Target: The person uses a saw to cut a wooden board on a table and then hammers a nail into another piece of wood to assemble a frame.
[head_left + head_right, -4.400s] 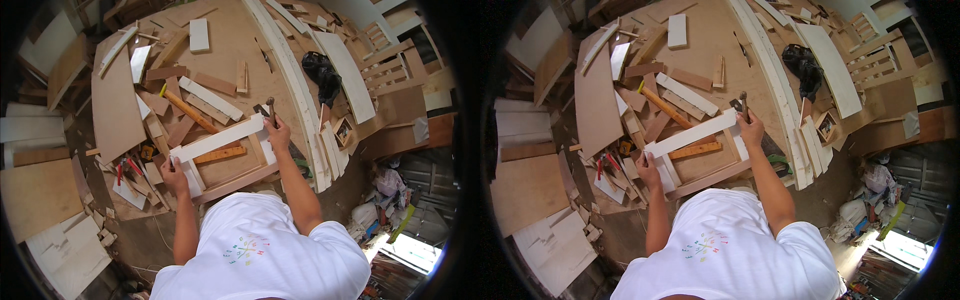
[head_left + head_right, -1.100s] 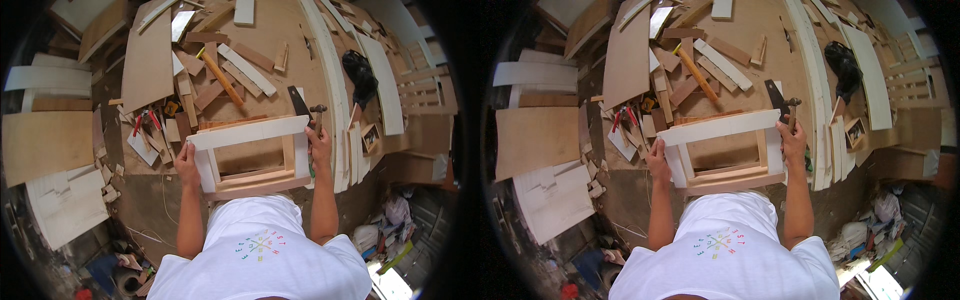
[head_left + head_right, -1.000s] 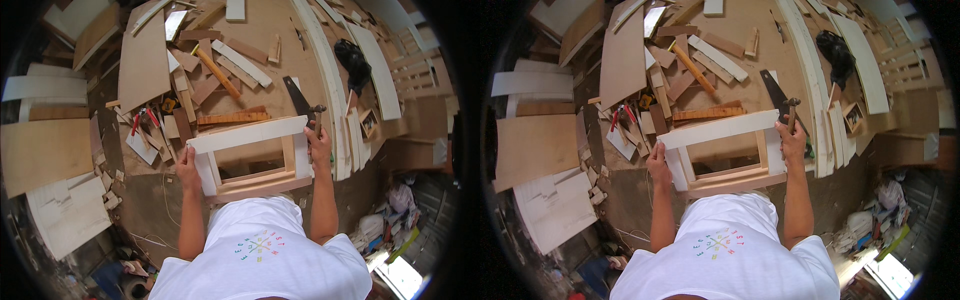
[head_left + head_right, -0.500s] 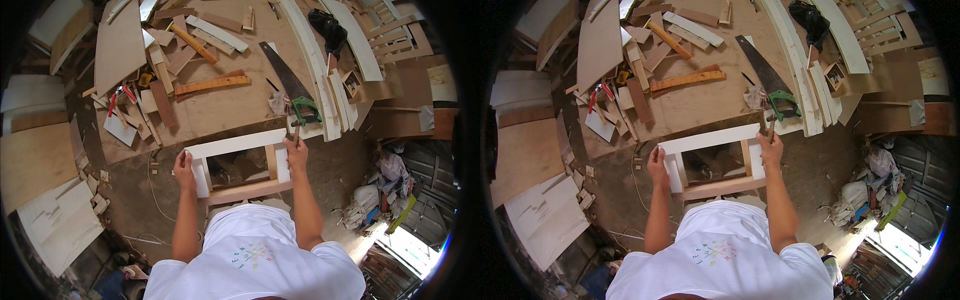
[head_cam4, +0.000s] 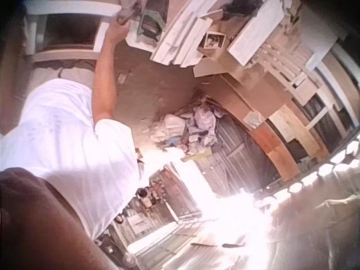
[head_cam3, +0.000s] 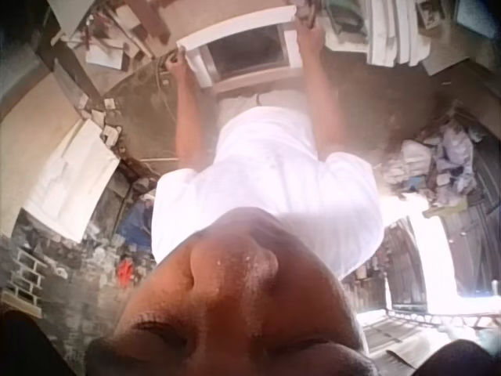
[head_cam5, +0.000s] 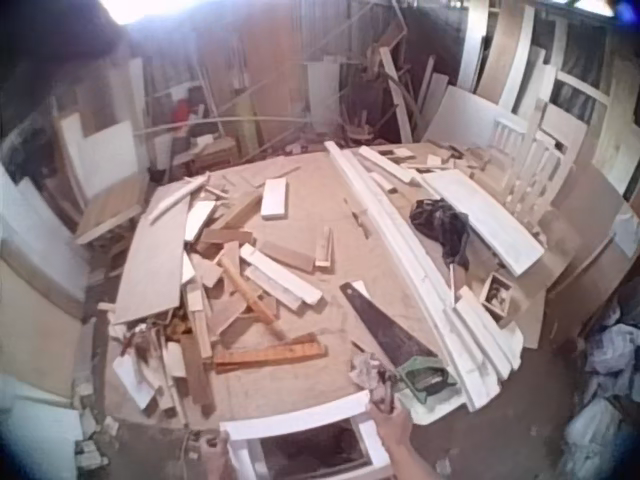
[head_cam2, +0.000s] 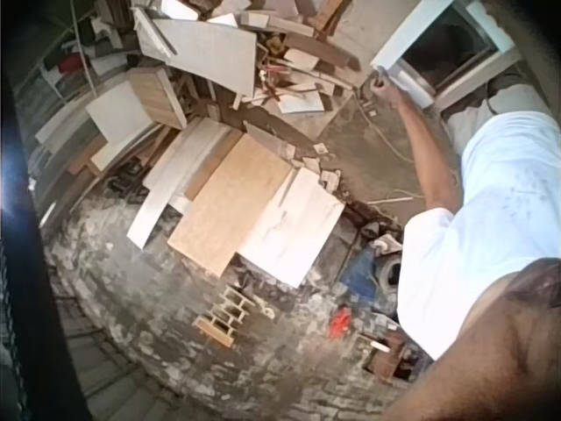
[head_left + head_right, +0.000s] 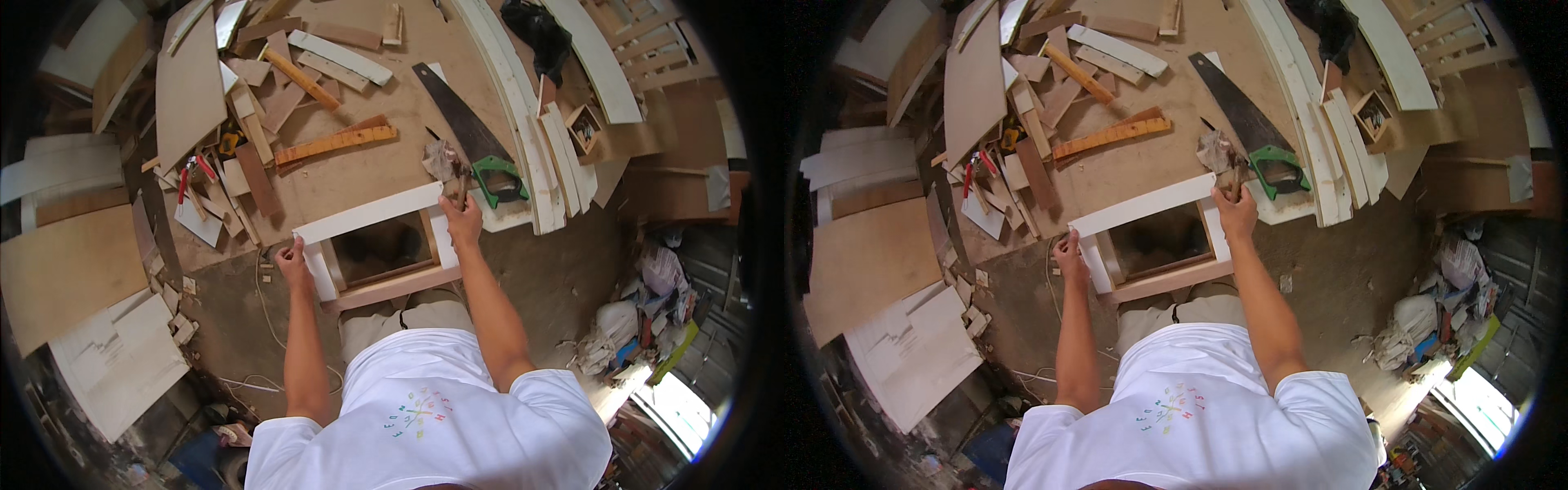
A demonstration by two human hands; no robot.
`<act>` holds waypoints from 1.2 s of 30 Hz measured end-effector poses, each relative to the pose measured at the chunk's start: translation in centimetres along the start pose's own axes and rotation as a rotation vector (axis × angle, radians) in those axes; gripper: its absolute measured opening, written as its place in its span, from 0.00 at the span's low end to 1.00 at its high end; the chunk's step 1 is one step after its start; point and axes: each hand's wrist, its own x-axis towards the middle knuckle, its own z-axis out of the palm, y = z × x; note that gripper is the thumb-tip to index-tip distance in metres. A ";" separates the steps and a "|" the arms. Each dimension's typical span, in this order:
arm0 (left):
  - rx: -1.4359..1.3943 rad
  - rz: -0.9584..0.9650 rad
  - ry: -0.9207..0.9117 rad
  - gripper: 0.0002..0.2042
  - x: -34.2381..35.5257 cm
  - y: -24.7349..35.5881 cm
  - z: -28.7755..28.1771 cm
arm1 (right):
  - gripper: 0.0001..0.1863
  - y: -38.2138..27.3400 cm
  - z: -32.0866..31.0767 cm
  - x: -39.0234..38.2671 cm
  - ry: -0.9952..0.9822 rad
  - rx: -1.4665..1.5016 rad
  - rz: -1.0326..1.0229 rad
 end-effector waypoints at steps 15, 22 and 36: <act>0.053 -0.022 0.041 0.31 -1.2 0.2 1.2 | 0.21 -1.4 1.8 1.5 0.065 -0.136 0.000; 0.047 -0.034 0.017 0.29 -4.1 1.1 3.4 | 0.19 -2.2 -0.4 0.4 0.082 -0.133 0.094; 0.018 -0.017 -0.004 0.30 -3.3 -0.8 8.8 | 0.19 -3.4 -4.3 3.2 0.122 -0.159 0.012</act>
